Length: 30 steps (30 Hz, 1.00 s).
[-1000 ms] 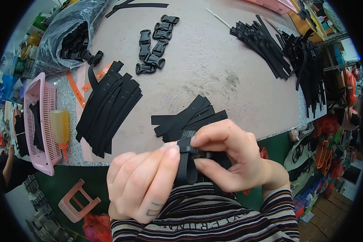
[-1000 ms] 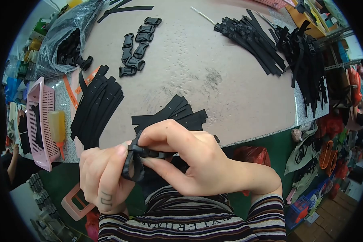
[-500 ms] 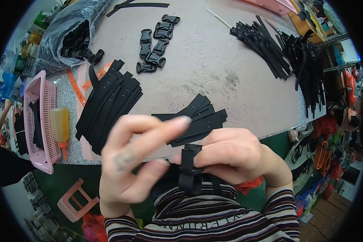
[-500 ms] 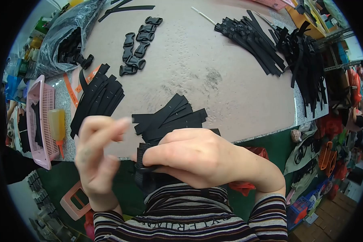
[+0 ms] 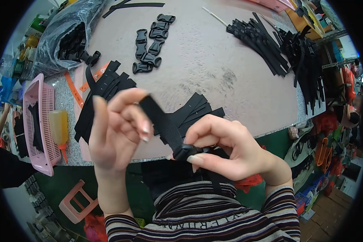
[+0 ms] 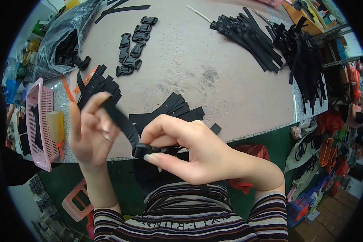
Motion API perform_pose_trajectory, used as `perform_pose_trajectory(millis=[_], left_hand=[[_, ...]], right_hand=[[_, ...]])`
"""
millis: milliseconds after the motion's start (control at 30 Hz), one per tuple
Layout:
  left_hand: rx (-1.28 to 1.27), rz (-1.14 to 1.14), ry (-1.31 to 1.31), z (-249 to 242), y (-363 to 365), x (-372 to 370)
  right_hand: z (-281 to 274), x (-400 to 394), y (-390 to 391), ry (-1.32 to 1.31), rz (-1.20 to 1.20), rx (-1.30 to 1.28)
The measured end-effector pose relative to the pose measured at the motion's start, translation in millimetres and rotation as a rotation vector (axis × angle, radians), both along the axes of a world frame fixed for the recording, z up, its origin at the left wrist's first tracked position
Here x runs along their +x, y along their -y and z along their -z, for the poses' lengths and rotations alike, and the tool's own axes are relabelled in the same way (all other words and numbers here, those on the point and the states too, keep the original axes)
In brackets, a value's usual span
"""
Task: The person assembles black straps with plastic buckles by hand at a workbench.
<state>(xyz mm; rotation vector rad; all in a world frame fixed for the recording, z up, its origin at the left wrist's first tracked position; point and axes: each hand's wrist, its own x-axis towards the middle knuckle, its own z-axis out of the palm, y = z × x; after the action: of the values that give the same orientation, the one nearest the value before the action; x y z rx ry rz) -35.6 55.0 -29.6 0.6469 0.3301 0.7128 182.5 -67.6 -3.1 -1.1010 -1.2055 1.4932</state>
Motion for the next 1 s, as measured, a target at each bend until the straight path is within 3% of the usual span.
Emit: perform_pose_trajectory(millis=[33, 67, 133, 200, 333, 367, 467, 500, 600, 633, 733, 767, 867, 1000], left_hand=[[-0.134, 0.117, 0.126, 13, 0, 2], [-0.141, 0.172, 0.078, 20, 6, 4], [-0.219, 0.208, 0.133, 33, 18, 6], [-0.262, 0.166, 0.015, 31, 22, 10], [-0.109, 0.353, 0.018, 33, 23, 6], [-0.063, 0.280, 0.065, 29, 30, 9], [0.181, 0.143, -0.200, 2, 38, 16], [0.077, 0.017, -0.326, -7, 43, 23], [-0.250, 0.226, -0.227, -5, 33, 14], [-0.243, 0.308, -0.189, -2, 31, 11], [0.194, 0.120, -0.269, -1, 43, 13], [0.348, 0.126, -0.149, 8, 37, 5], [0.410, -0.040, -0.270, -12, 50, 6], [0.496, -0.203, -0.370, -17, 60, 8]], right_hand=[[-2, -1, 0, -0.064, 0.009, -0.081], [-2, -1, 0, -0.127, 0.016, -0.162], [3, 1, 0, -0.019, -0.016, -0.011], [5, 2, 0, 0.050, -0.046, 0.103], [-1, 6, -2, 0.122, -0.123, 0.241], [0, 9, -5, 0.166, -0.153, 0.301], [6, 10, -7, 0.235, -0.184, 0.449], [7, 9, -6, 0.235, -0.189, 0.485], [10, 8, -4, 0.236, -0.192, 0.570], [12, 8, -5, 0.237, -0.189, 0.591], [6, 11, -6, 0.288, -0.218, 0.556], [4, 13, -8, 0.313, -0.237, 0.533], [15, 0, 11, -0.085, 0.040, 0.217], [2, 8, 4, 0.149, -0.032, 0.174]])
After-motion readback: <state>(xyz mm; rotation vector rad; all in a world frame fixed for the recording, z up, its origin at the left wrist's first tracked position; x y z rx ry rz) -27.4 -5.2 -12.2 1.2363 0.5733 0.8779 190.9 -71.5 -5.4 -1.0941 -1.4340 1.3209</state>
